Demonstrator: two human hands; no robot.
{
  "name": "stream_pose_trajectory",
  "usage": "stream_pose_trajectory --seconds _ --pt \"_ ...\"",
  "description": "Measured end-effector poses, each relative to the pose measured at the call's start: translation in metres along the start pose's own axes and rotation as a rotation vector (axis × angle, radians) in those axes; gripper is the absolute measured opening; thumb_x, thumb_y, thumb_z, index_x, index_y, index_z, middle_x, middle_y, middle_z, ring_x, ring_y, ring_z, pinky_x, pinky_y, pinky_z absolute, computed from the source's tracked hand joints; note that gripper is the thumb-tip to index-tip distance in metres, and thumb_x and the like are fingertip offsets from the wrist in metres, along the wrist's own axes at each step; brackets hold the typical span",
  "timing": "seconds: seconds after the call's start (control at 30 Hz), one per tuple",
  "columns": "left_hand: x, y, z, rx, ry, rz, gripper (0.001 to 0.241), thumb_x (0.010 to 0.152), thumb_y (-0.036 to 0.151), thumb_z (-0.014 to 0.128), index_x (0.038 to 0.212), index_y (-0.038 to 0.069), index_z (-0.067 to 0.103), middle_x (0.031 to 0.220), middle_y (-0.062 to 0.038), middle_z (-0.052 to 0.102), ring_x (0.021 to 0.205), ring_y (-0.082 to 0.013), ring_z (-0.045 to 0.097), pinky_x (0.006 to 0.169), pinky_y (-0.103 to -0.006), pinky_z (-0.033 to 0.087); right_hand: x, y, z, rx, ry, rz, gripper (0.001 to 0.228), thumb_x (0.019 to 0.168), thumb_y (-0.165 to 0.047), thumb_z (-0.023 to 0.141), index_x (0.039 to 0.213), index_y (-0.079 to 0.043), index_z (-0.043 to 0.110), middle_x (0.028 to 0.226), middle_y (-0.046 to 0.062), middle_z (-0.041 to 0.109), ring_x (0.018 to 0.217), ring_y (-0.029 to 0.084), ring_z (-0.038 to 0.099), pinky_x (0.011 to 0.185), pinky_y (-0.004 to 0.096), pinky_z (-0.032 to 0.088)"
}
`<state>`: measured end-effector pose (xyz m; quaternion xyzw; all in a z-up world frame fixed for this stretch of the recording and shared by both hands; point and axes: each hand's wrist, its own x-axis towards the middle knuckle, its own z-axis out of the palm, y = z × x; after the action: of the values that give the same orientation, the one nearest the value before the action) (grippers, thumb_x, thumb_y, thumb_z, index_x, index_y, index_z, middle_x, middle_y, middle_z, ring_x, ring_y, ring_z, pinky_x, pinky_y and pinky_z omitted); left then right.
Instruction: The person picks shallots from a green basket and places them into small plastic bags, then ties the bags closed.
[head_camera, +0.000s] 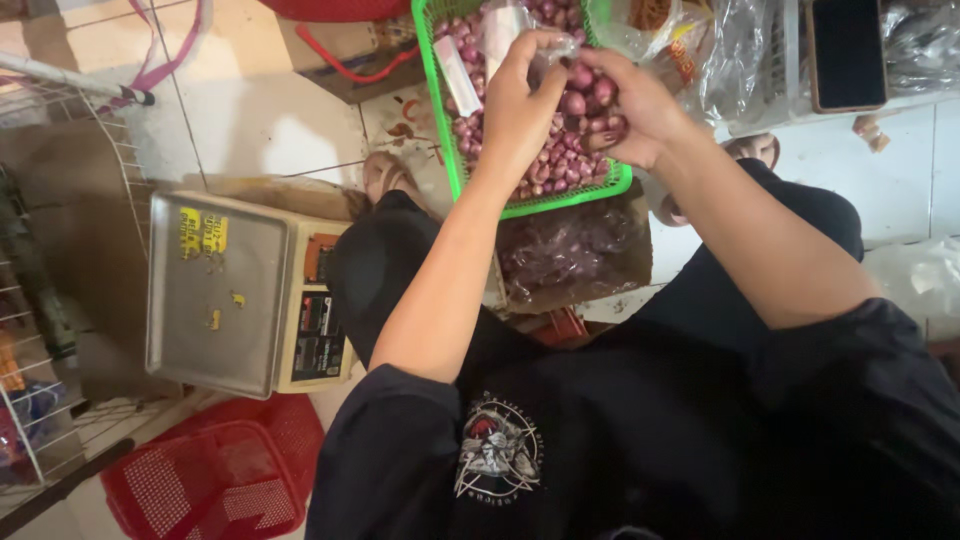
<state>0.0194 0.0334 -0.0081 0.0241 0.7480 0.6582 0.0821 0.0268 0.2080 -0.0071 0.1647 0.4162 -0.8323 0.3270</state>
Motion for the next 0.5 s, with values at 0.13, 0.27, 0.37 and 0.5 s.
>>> stream_pose_trajectory --seconds 0.13,0.27,0.37,0.5 --pt "-0.003 0.002 0.006 0.056 -0.015 0.010 0.025 0.097 0.011 0.063 0.123 0.011 0.065 0.091 -0.010 0.070 0.071 -0.0176 0.065 0.069 -0.0344 0.052 0.013 0.011 -0.012 0.048 0.028 0.002 0.033 0.106 -0.042 0.054 0.084 -0.018 0.058 0.073 0.001 0.060 0.050 0.011 0.042 0.041 0.024 0.030" --pt "-0.007 -0.005 0.011 0.244 0.048 0.219 0.027 0.095 0.009 0.065 0.122 0.012 0.067 0.108 -0.013 0.065 0.088 -0.0235 0.072 0.082 -0.0372 0.056 0.022 0.019 -0.028 0.096 0.066 0.034 0.036 0.109 -0.044 0.054 0.085 -0.018 0.061 0.074 -0.002 0.060 0.059 0.014 0.049 0.052 0.030 0.040" --pt "-0.006 -0.008 0.014 0.308 0.071 0.240 0.028 0.095 0.008 0.065 0.122 0.014 0.067 0.106 -0.013 0.062 0.093 -0.0290 0.069 0.084 -0.0392 0.054 0.020 0.020 -0.034 0.113 0.052 0.017 0.032 0.110 -0.041 0.053 0.092 -0.017 0.065 0.083 -0.003 0.064 0.070 0.016 0.052 0.065 0.032 0.046" --pt "-0.006 -0.006 0.014 0.382 0.103 0.277 0.027 0.095 0.006 0.064 0.121 0.012 0.067 0.106 -0.015 0.060 0.097 -0.0363 0.066 0.084 -0.0435 0.052 0.016 0.020 -0.036 0.172 -0.055 0.021 0.028 0.110 -0.036 0.052 0.098 -0.015 0.067 0.089 -0.001 0.065 0.079 0.017 0.056 0.074 0.034 0.050"
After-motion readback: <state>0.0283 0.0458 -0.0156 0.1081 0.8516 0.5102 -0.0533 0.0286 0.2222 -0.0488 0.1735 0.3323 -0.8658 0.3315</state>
